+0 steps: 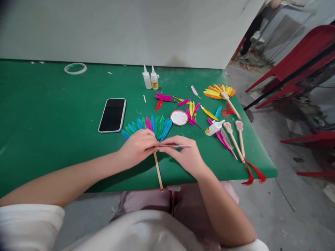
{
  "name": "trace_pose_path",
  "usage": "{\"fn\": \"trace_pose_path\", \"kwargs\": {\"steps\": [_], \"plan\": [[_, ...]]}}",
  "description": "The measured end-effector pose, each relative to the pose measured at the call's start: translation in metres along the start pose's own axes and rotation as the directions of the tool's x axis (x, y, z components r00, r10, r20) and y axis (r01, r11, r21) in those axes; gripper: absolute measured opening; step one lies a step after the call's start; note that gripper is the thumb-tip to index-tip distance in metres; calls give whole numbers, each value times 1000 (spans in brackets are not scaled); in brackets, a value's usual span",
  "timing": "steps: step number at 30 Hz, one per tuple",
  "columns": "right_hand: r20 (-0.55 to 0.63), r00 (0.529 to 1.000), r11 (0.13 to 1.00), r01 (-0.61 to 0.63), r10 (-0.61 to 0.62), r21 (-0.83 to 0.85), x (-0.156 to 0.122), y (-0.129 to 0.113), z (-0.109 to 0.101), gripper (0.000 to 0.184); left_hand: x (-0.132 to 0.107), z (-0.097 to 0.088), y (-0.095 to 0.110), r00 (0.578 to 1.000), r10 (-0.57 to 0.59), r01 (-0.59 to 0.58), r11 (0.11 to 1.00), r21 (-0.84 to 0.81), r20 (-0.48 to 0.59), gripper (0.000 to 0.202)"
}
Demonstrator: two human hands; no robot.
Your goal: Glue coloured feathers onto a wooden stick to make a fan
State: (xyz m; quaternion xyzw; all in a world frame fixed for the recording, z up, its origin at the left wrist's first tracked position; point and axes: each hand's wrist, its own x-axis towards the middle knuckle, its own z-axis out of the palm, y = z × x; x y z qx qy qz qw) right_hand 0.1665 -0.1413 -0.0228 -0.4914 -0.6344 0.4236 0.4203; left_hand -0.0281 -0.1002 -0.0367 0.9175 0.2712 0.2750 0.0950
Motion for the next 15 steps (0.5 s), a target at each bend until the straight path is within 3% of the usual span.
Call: {"fn": "trace_pose_path", "kwargs": {"steps": [2,4,6,10,15], "plan": [[108,994,999,26,-23,-24,2,2,3,9,-22,2,4,999,12,-8,995,102,-35,30],[92,995,999,36,-34,-18,8,7,4,8,-41,5,7,997,34,-19,980,200,-70,26],[38,999,1000,9,-9,2,17,12,6,8,-54,7,10,998,55,-43,963,264,-38,20],[106,986,989,-137,131,51,39,23,18,11,-59,10,10,1000,19,-18,938,346,0,27],[162,975,984,-166,153,68,51,36,32,9,-56,10,3,1000,23,-24,930,367,7,25]]}}
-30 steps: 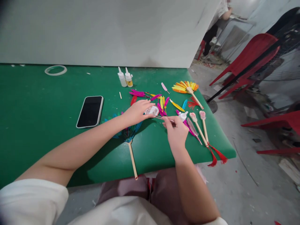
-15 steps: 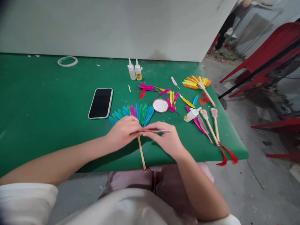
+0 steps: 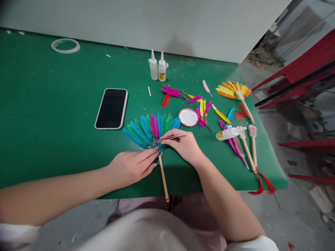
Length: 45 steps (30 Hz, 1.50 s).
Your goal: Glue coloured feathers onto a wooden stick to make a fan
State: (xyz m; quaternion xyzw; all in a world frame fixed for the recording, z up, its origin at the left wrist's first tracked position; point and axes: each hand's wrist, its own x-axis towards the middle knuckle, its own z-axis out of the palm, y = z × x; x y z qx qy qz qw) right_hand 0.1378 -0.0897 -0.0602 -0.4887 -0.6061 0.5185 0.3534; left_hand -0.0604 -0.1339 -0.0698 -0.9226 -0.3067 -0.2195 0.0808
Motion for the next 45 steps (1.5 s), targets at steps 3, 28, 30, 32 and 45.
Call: {"fn": "trace_pose_path", "kwargs": {"steps": [3,28,30,32,45], "plan": [[-66,996,994,60,-66,-89,1,5,4,5,-1,2,-1,1000,-6,7,1000,-17,11,25],[-47,977,945,190,-210,-265,0,12,6,4,3,5,0,996,-78,80,995,-52,34,21],[-43,974,939,203,-223,-277,0,13,6,4,3,5,1,996,-82,83,995,-56,32,21],[-39,970,932,217,-238,-289,0,12,6,5,3,5,0,996,-83,85,995,-58,27,20],[-32,961,918,254,-276,-305,-1,13,5,6,4,5,0,996,-86,88,993,-76,25,20]]}}
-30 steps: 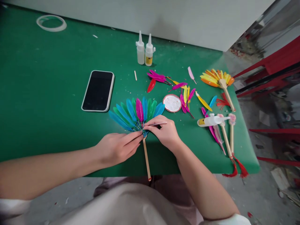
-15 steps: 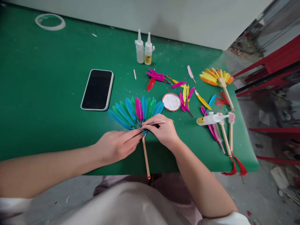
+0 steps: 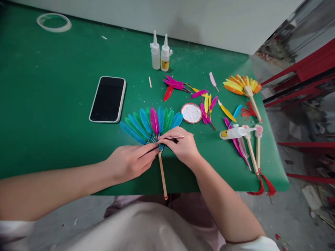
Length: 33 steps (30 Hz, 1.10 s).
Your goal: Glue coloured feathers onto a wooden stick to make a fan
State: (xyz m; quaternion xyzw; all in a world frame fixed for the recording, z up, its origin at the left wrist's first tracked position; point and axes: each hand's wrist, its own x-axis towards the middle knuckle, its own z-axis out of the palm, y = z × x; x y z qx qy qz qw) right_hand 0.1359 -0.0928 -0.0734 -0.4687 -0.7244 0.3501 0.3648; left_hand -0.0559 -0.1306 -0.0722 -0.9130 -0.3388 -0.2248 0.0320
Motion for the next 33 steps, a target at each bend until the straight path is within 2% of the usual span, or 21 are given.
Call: {"fn": "trace_pose_path", "kwargs": {"steps": [6,10,13,18,24,29,31,33], "plan": [[10,999,999,34,-34,-9,0,-2,1,7,0,0,0,1000,10,-10,1000,7,11,21],[-43,999,999,-17,19,50,-1,-4,-1,3,-1,1,-1,1000,8,-8,1000,17,21,22],[-119,993,998,-4,12,66,-2,-4,-4,2,-1,2,0,997,-14,12,1000,27,77,21],[-149,988,999,36,-38,-17,-4,-4,-8,4,-1,1,2,986,-55,52,998,21,155,20],[-140,988,995,58,-68,-75,-4,-4,-6,4,-2,-1,2,987,-84,90,995,-38,139,20],[-88,996,997,8,-15,-79,-4,-5,-6,16,-4,1,2,989,-69,71,997,-4,132,23],[-81,996,987,34,-47,-158,-5,-6,-6,20,-4,1,3,992,-45,43,999,21,114,25],[-32,992,964,113,-124,-243,-6,-6,-5,22,-3,0,3,996,-25,23,999,34,83,24]]}}
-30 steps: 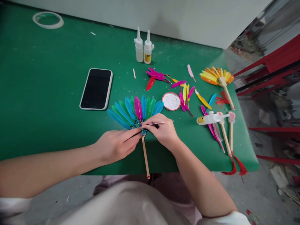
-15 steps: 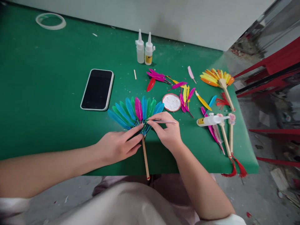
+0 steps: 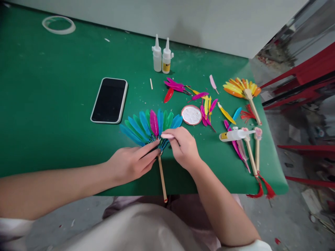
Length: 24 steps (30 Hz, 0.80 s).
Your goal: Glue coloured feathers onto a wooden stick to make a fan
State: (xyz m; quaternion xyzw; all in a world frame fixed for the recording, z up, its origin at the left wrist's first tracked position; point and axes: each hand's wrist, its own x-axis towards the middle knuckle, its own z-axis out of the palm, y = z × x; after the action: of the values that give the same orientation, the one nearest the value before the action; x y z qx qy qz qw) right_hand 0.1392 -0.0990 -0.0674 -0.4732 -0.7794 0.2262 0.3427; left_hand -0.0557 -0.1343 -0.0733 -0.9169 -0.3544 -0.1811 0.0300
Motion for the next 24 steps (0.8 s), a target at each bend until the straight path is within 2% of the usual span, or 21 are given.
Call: {"fn": "trace_pose_path", "kwargs": {"steps": [4,7,15,19,24], "plan": [[115,969,966,230,-217,-115,-4,1,7,28,2,-5,1,999,10,-8,999,39,-48,19],[184,939,932,322,-291,-169,-6,2,12,31,0,-6,2,995,47,-43,998,50,-86,19],[205,930,906,349,-304,-238,-8,1,15,30,-1,-3,0,991,67,-67,998,0,-114,17],[191,940,899,328,-281,-290,-10,0,15,32,-1,-2,0,992,60,-62,998,-13,-114,13],[176,934,877,353,-311,-326,-11,-3,16,31,-1,-2,0,992,59,-61,998,-19,-112,11]]}}
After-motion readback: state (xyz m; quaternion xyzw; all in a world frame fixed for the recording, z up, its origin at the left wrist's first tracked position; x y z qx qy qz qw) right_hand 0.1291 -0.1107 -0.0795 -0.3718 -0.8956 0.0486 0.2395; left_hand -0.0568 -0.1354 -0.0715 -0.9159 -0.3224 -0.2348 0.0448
